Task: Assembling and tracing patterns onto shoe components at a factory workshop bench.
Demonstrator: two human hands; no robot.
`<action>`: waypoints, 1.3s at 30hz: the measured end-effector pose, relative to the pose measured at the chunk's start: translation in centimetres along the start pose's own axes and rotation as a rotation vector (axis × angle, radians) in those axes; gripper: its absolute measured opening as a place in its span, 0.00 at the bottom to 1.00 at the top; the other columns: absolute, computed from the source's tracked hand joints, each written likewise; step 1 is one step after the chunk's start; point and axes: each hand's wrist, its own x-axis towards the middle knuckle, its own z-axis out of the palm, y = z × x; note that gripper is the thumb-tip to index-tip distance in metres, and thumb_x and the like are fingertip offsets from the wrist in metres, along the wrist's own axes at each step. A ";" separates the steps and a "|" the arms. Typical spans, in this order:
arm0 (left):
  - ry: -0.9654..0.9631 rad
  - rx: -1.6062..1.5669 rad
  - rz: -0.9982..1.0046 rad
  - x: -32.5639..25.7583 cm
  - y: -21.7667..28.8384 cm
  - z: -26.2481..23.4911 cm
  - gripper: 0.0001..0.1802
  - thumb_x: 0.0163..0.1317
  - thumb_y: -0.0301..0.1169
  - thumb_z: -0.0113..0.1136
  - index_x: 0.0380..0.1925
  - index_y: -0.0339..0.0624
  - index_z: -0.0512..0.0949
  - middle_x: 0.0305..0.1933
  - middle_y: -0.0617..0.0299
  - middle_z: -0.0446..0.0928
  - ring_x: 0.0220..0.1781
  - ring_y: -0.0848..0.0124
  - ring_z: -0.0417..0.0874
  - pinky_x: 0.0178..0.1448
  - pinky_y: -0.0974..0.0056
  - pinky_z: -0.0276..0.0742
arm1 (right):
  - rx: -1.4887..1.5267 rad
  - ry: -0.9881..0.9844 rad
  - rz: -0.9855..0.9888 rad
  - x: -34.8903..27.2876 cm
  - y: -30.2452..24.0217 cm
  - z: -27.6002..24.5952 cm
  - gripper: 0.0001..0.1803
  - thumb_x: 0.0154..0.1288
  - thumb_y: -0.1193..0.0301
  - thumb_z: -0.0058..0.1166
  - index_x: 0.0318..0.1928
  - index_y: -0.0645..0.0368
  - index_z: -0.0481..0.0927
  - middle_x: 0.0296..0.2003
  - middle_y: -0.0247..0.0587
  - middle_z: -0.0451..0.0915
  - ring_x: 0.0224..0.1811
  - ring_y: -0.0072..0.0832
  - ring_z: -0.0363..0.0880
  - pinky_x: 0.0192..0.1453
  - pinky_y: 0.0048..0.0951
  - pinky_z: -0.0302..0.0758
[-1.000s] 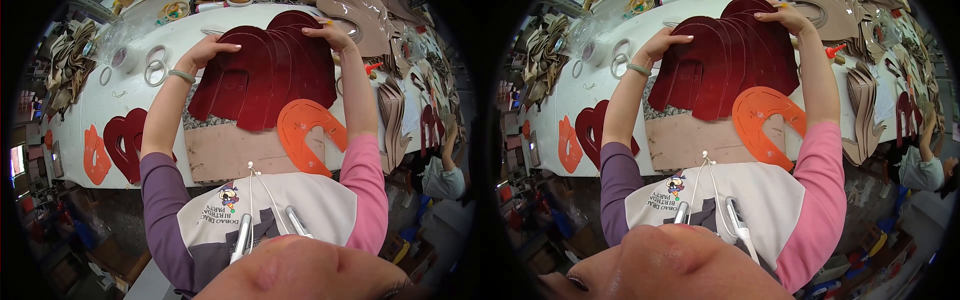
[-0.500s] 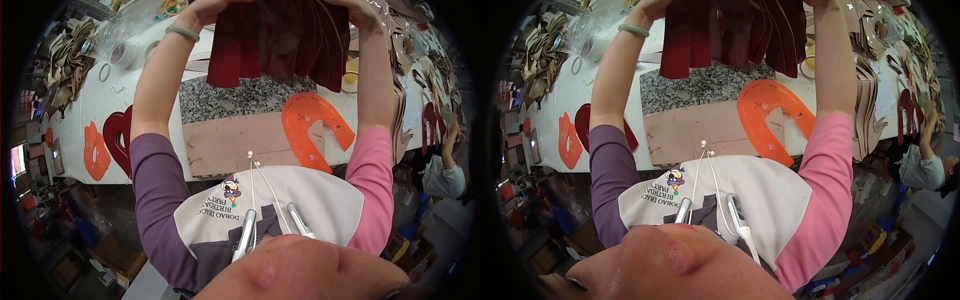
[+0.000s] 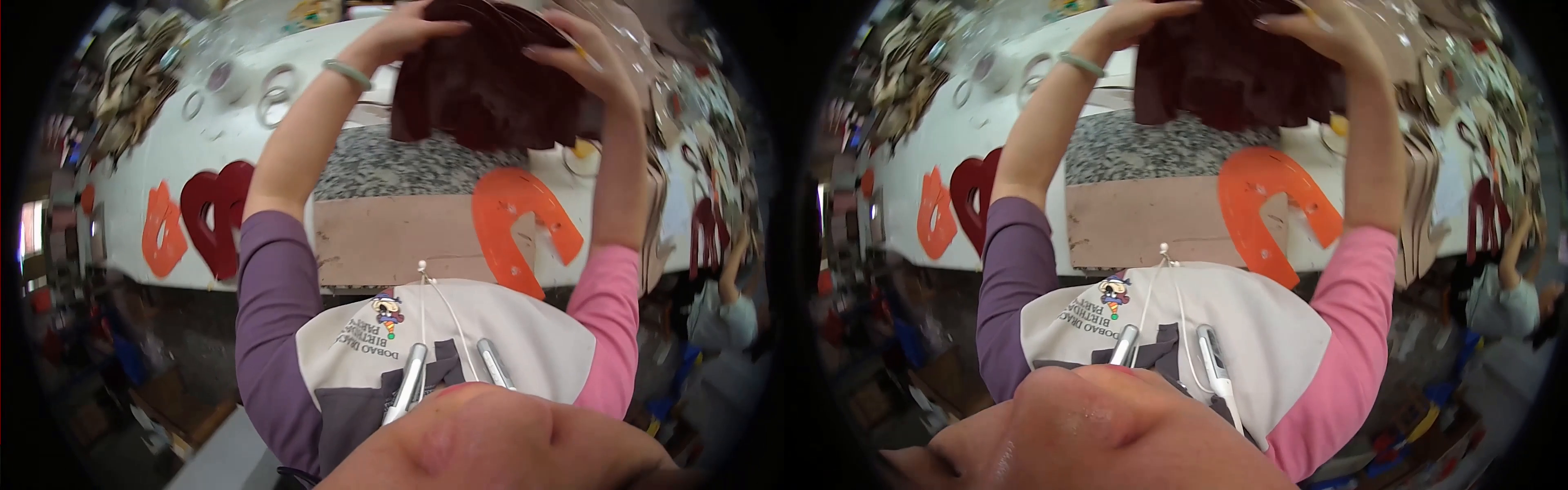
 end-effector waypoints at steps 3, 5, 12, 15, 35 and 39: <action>-0.094 0.080 0.304 -0.3 0.4 -0.4 0.17 0.50 0.36 0.74 0.37 0.40 0.83 0.35 0.65 0.84 0.32 0.79 0.80 0.40 0.75 0.77 | 0.267 0.193 -0.243 -2.4 -0.1 -1.5 0.21 0.46 0.80 0.70 0.45 0.62 0.84 0.37 0.33 0.84 0.39 0.21 0.80 0.50 0.20 0.75; -0.096 0.076 0.284 -0.6 0.1 -2.1 0.15 0.50 0.34 0.74 0.35 0.38 0.83 0.32 0.65 0.83 0.32 0.79 0.79 0.39 0.75 0.76 | 0.370 0.064 -0.262 0.3 -3.5 -1.6 0.22 0.47 0.79 0.70 0.47 0.61 0.83 0.38 0.33 0.84 0.39 0.22 0.80 0.49 0.19 0.75; 0.056 -0.066 0.022 -10.9 2.0 -4.0 0.16 0.50 0.31 0.73 0.38 0.36 0.84 0.34 0.63 0.84 0.34 0.77 0.80 0.39 0.74 0.76 | 0.532 -0.401 -0.127 4.4 -3.4 4.6 0.28 0.54 0.74 0.66 0.58 0.61 0.76 0.44 0.36 0.83 0.41 0.21 0.78 0.49 0.20 0.74; 0.103 0.001 -0.002 -11.0 -1.3 -3.8 0.18 0.50 0.31 0.73 0.42 0.36 0.83 0.35 0.63 0.84 0.33 0.77 0.80 0.38 0.74 0.75 | 0.525 -0.508 -0.292 4.5 -3.3 7.5 0.22 0.57 0.75 0.64 0.53 0.62 0.79 0.41 0.33 0.83 0.40 0.19 0.76 0.46 0.19 0.74; 0.017 1.244 0.760 2.8 -11.5 3.1 0.24 0.57 0.33 0.61 0.56 0.48 0.77 0.64 0.54 0.72 0.64 0.55 0.70 0.64 0.55 0.69 | -0.206 -0.310 0.278 -15.9 1.1 10.9 0.36 0.48 0.61 0.70 0.58 0.55 0.73 0.45 0.41 0.75 0.46 0.36 0.75 0.50 0.31 0.72; -0.145 0.911 0.542 -5.6 -7.6 1.8 0.27 0.57 0.37 0.67 0.58 0.48 0.75 0.66 0.57 0.69 0.71 0.60 0.61 0.72 0.57 0.62 | -0.127 -0.220 0.350 -17.5 2.0 11.7 0.37 0.44 0.65 0.72 0.57 0.57 0.73 0.41 0.41 0.74 0.43 0.36 0.74 0.49 0.31 0.72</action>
